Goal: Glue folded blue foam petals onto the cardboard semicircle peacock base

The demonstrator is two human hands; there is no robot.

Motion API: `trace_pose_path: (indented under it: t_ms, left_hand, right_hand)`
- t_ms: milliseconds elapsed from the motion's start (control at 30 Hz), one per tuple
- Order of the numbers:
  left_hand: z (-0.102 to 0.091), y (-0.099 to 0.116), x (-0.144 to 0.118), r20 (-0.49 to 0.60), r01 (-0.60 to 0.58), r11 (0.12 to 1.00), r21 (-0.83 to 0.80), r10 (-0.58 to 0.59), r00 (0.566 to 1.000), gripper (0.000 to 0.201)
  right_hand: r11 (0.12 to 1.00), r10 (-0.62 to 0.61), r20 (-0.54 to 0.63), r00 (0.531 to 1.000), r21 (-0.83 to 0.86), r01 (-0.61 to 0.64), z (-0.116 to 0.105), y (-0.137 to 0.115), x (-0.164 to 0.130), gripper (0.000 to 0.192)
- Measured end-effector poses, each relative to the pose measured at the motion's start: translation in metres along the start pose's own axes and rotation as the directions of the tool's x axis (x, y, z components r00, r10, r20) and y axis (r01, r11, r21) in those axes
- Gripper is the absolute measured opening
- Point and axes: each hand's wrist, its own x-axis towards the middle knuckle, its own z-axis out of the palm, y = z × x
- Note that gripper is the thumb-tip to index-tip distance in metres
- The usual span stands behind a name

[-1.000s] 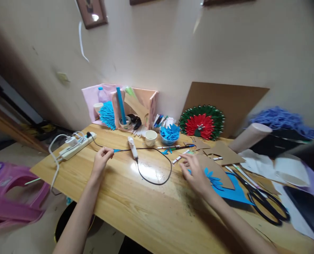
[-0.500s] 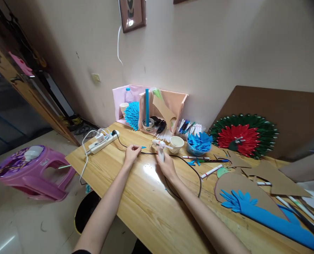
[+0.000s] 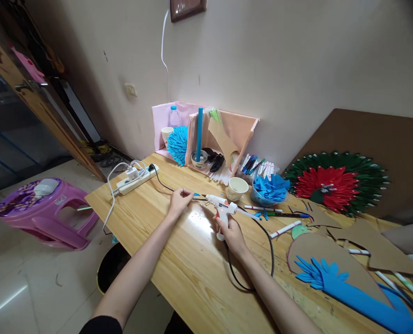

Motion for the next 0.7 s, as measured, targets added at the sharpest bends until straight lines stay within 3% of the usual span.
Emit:
trace_pose_path:
  t_ms: [400, 700]
  left_hand:
    - [0.0032, 0.0009, -0.0055, 0.054, -0.020, 1.000, 0.014, 0.019, 0.998, 0.017]
    - [0.0016, 0.0043, -0.0080, 0.072, -0.017, 1.000, 0.008, 0.016, 0.997, 0.018]
  right_hand:
    - [0.993, 0.022, 0.028, 0.999, -0.115, -0.019, 0.0004, 0.0001, -0.0006, 0.027]
    - [0.996, 0.027, 0.025, 0.999, -0.091, -0.024, 0.0014, -0.0011, -0.0011, 0.028]
